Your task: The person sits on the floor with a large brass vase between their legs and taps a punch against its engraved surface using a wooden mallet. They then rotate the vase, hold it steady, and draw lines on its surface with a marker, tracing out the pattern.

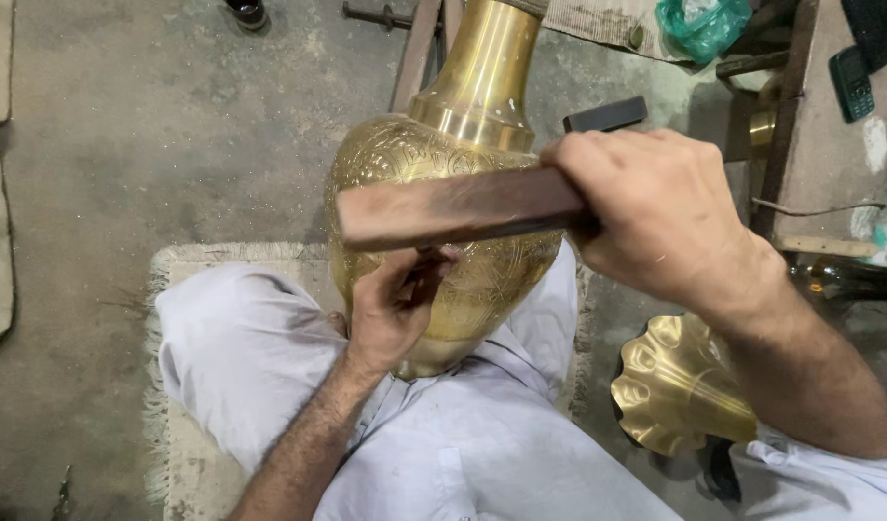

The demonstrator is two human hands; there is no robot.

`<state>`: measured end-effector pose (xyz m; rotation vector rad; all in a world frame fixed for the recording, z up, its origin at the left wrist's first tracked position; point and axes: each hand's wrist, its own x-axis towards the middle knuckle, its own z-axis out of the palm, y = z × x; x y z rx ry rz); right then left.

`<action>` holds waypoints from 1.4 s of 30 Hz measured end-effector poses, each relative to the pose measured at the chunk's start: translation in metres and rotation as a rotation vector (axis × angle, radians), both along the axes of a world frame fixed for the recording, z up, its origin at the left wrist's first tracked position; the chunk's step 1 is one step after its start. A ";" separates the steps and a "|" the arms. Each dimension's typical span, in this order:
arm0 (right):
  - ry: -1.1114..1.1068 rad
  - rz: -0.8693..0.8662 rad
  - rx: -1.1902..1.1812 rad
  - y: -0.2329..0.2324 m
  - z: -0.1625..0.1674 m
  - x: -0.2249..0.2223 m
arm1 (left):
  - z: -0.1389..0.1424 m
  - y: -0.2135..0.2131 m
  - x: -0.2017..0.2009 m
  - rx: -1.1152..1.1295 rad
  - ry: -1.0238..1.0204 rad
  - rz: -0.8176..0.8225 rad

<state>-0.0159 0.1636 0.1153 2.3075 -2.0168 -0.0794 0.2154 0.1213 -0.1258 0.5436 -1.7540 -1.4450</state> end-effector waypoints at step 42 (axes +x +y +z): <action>-0.103 -0.046 0.100 -0.003 0.009 -0.005 | 0.043 0.005 -0.013 -0.176 -0.022 0.125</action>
